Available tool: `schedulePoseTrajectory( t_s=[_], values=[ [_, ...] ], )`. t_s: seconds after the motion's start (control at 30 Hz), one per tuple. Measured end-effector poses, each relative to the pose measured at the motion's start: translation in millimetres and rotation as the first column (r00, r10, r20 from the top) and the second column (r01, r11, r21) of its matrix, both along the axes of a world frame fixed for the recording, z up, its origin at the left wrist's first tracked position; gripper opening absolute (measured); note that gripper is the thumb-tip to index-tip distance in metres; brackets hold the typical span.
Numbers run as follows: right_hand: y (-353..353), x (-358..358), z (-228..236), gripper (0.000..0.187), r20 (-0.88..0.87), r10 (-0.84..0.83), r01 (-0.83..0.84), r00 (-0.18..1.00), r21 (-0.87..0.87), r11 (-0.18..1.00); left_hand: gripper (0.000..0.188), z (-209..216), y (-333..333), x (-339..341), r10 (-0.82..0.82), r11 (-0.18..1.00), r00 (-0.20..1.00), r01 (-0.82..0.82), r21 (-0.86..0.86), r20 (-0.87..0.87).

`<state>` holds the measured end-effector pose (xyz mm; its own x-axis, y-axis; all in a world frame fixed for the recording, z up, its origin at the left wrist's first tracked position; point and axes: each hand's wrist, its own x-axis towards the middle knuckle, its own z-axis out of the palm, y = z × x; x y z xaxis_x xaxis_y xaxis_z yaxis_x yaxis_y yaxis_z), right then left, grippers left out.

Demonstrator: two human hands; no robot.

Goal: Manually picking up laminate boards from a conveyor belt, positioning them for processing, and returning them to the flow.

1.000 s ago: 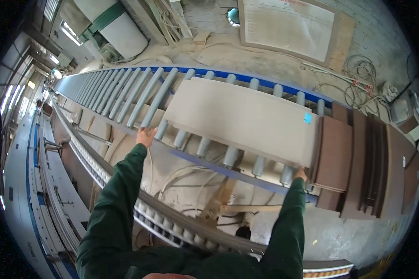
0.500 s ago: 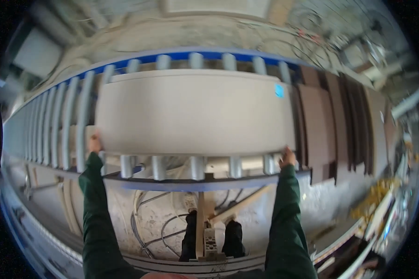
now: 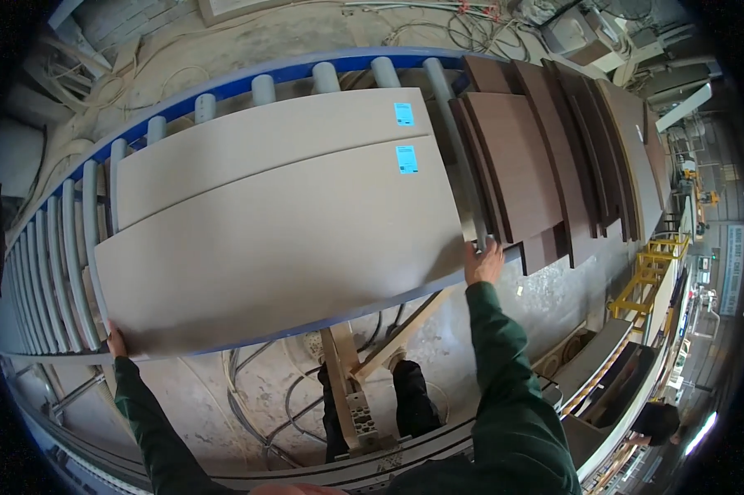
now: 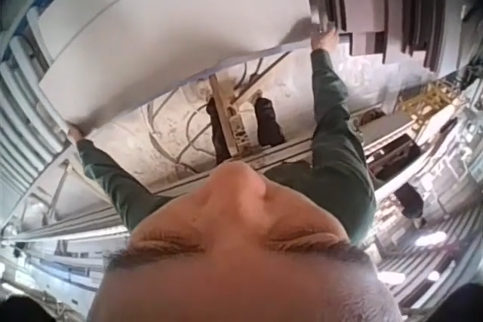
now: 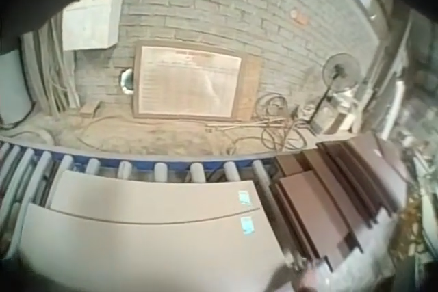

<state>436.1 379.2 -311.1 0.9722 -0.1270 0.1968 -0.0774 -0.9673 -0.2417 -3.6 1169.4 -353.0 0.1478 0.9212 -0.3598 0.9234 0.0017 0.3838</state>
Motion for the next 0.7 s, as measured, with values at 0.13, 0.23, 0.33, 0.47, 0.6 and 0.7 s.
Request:
schedulePoseTrajectory(
  t_s=[0.13, 0.23, 0.33, 0.47, 0.6, 0.7],
  values=[
    [-14.0, 43.3, -8.5, 0.060, -0.533, -0.103, 0.209, 0.840, 0.141, 0.968, 0.065, -21.5, -55.4, 36.7, -0.057, 0.994, 0.995, 0.050, 0.098, 0.076],
    [-10.0, 53.3, -36.4, 0.065, -0.349, 0.004, 0.124, 0.937, 0.344, 0.931, 0.065, -16.1, -29.1, 9.6, 0.015, 0.997, 0.994, -0.023, 0.080, 0.109],
    [69.9, 40.4, 26.0, 0.070, -0.477, -0.240, 0.368, 0.845, 0.196, 0.909, 0.066, 57.3, -40.9, -25.9, 0.077, 0.990, 0.986, -0.093, 0.108, 0.150],
    [-101.4, 75.2, 42.0, 0.067, -0.558, -0.066, 0.079, 0.827, 0.000, 0.997, 0.061, 142.8, -122.2, 44.2, 0.012, 0.989, 0.971, 0.025, 0.149, -0.240],
    [-73.9, 39.7, 43.7, 0.044, -0.524, 0.260, 0.066, 0.811, 0.524, 0.849, 0.059, 337.9, -216.4, -41.1, 0.241, 0.947, 0.934, -0.166, 0.275, -0.265],
    [-138.4, 95.5, 17.5, 0.046, -0.232, 0.535, -0.118, 0.812, 0.833, 0.540, 0.056, 398.7, -286.9, -123.5, 0.309, 0.902, 0.950, -0.281, 0.328, -0.038]
  ],
)
